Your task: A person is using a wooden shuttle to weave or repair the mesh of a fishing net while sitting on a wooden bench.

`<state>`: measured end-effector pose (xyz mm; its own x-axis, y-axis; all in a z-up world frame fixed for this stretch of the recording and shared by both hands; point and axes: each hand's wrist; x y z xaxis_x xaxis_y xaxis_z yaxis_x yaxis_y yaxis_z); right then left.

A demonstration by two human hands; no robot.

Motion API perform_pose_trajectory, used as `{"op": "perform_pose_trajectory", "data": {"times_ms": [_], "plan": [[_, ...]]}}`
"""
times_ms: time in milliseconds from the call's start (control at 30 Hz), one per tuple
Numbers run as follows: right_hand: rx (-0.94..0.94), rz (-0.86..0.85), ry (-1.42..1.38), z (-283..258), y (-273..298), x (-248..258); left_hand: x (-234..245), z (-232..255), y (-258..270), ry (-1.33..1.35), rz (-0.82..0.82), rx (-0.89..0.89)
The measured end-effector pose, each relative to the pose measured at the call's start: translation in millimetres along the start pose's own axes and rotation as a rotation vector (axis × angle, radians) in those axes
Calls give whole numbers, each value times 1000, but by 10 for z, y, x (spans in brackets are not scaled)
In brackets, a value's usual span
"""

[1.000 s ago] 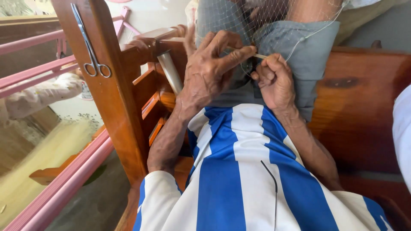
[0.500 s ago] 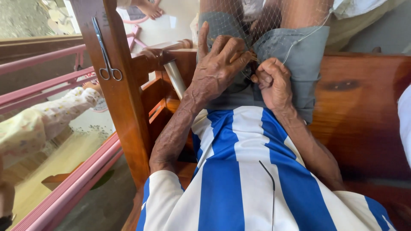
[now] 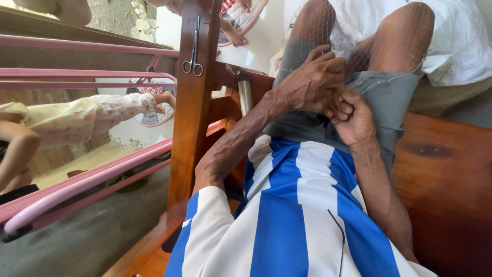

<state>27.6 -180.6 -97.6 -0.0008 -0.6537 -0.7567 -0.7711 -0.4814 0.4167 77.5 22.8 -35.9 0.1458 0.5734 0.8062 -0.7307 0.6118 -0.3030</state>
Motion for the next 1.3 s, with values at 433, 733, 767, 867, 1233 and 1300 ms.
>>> {"op": "perform_pose_trajectory", "data": {"times_ms": [433,733,767,867,1233,1300], "plan": [[-80,23,-202,404,-195,569,-561,380,237,250,376,114],[80,221,40,341,-38,391,-533,731,575,105,451,113],[63,333,142,314,43,250,-586,773,717,132,396,126],[99,383,160,364,48,242,-553,821,881,247,373,120],[159,372,166,349,147,134,82,1178,792,333,250,149],[157,369,141,332,159,132,181,1229,736,340,188,160]]}}
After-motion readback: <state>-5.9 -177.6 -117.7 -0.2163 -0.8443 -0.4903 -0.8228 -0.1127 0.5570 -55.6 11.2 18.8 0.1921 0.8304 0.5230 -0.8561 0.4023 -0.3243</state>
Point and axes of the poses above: each hand's wrist, its own y-axis away from the middle knuckle, its own x-axis out of the back of the hand, z = x × y, and after that the axes turned 2 degrees about x, right-handed
